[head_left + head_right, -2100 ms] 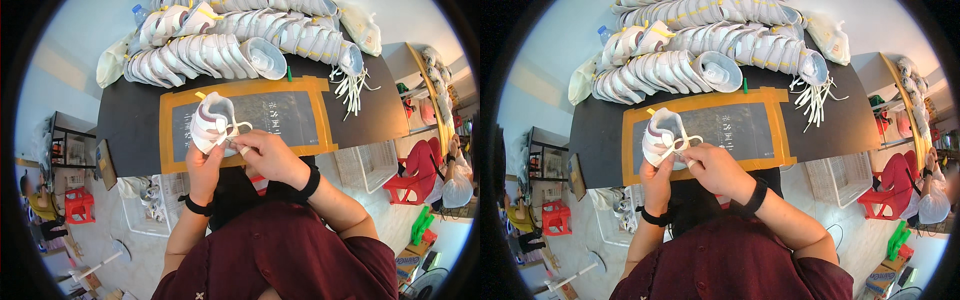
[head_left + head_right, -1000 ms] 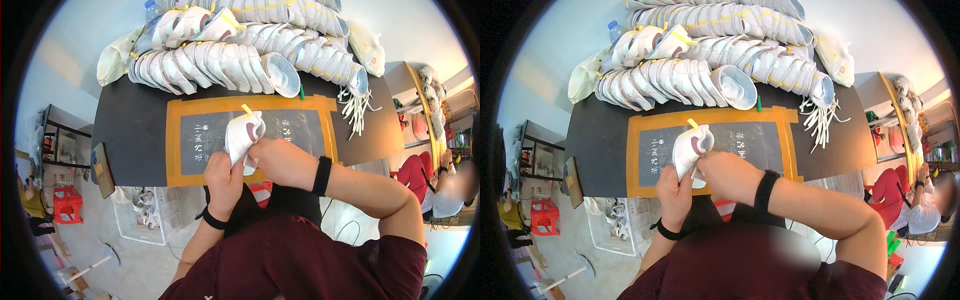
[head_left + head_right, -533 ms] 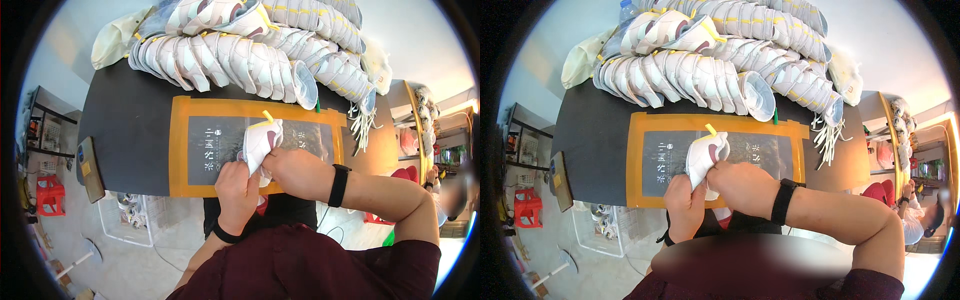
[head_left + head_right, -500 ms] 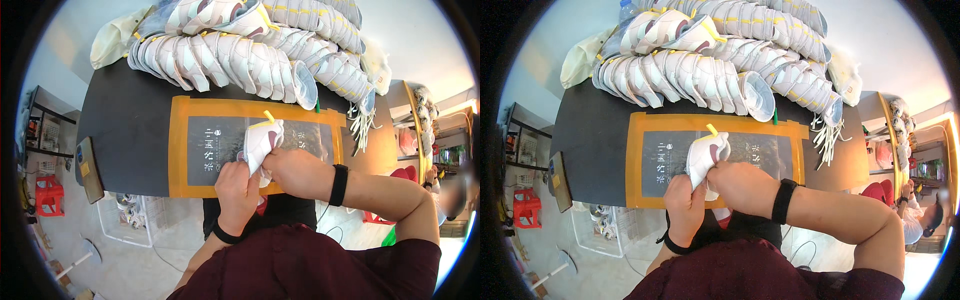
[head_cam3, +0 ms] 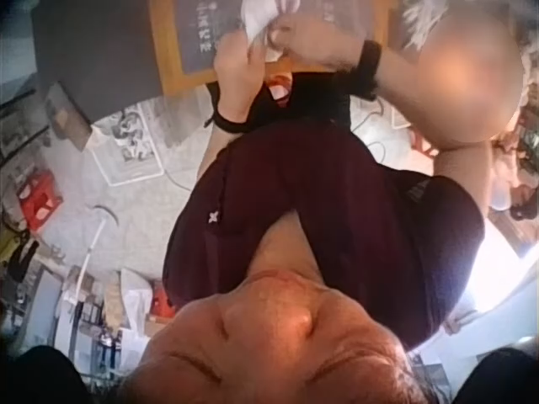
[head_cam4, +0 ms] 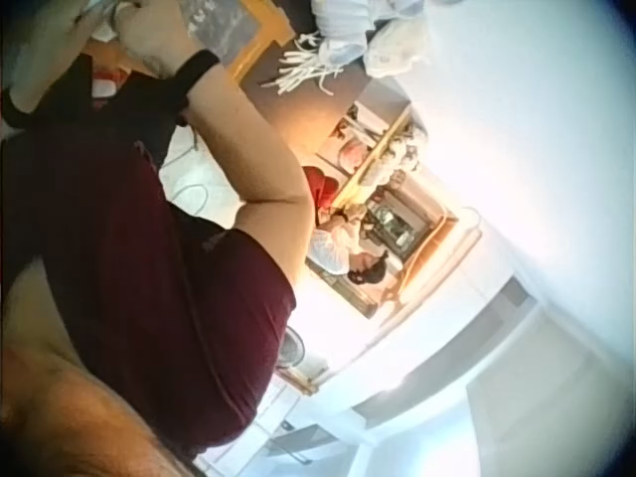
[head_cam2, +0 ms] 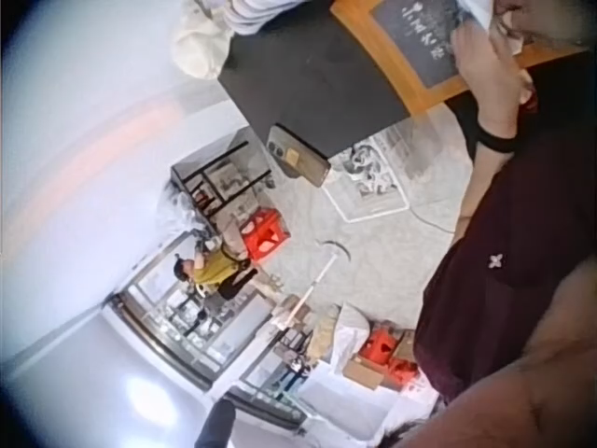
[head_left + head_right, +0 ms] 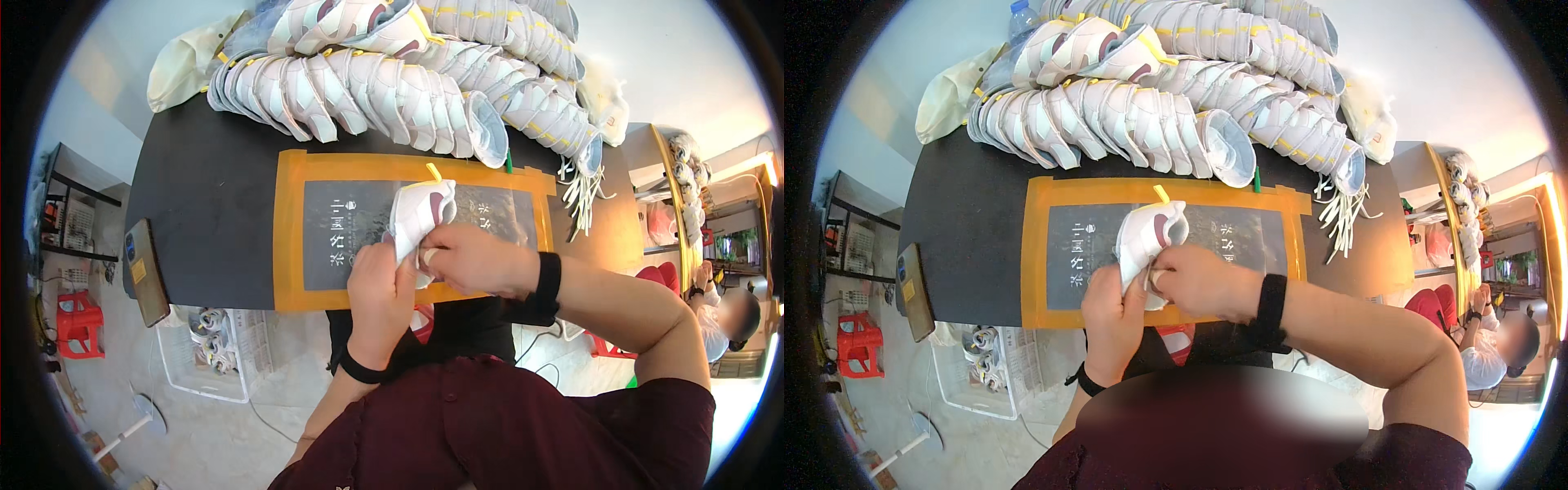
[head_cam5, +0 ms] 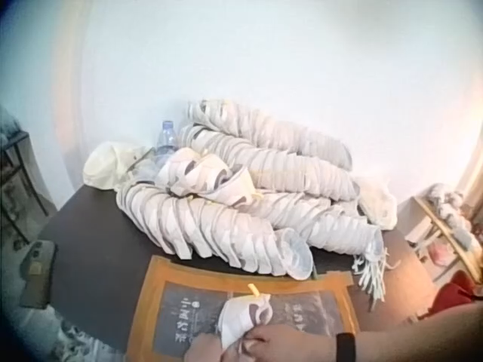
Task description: Manually assembling and trimming components of a shoe upper using a small hand tool.
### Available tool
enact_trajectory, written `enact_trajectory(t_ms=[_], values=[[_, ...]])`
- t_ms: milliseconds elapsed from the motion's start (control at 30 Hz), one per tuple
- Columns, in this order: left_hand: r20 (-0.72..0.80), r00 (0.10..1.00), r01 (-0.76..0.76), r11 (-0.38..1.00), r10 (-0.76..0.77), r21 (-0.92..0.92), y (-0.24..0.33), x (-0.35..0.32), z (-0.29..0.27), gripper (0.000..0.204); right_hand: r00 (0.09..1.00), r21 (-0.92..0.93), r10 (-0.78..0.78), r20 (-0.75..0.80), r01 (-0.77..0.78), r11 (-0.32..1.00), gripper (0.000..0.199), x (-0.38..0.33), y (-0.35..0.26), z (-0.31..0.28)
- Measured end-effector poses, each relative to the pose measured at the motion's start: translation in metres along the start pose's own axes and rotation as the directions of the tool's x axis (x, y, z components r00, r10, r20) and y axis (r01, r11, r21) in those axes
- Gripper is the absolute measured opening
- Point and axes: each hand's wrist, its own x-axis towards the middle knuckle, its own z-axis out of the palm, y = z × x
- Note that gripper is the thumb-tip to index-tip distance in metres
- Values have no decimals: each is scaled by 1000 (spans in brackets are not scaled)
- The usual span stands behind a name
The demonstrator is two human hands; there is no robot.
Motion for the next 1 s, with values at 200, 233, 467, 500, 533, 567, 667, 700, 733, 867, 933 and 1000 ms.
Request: enact_trajectory(t_ms=[200,233,467,500,533,567,667,700,733,867,933,1000], values=[[-62,998,-21,997,17,-73,4,-2,2,11,930,455,196,312,-328,828,44,-45,-8,-19],[-52,999,-10,998,7,-61,3,-3,2,12,932,460,194,307,-324,827,44,-44,-1,-18],[-30,1000,-4,998,2,-68,4,-3,3,12,898,12,-391,-200,402,916,38,-17,48,18],[-27,1000,3,998,-5,-70,1,-4,4,12,898,-120,-396,-193,379,918,37,-20,44,18],[-25,1000,-6,999,5,-33,0,-6,2,10,897,-248,-401,-184,352,902,36,-24,35,18],[-22,1000,-15,1000,15,4,0,-7,1,8,900,-244,-396,-180,349,905,36,-25,25,18],[-25,1000,5,1000,-5,4,2,-6,-1,7,967,-534,-235,-93,151,832,25,-23,0,21],[-24,1000,13,1000,-13,4,2,-5,0,7,969,-532,-230,-87,150,833,25,-21,1,22],[-35,999,4,1000,-5,-8,3,-4,2,6,965,-492,-236,-114,151,857,25,-21,3,23],[-36,999,15,999,-17,-35,3,0,3,5,931,-413,-278,-235,163,896,21,-20,13,31],[0,999,53,995,-53,-88,7,2,-3,5,950,-335,-210,-229,126,934,22,-22,9,30],[36,996,83,987,-79,-135,8,4,-6,6,963,-256,-152,-222,93,962,24,-26,7,29]])
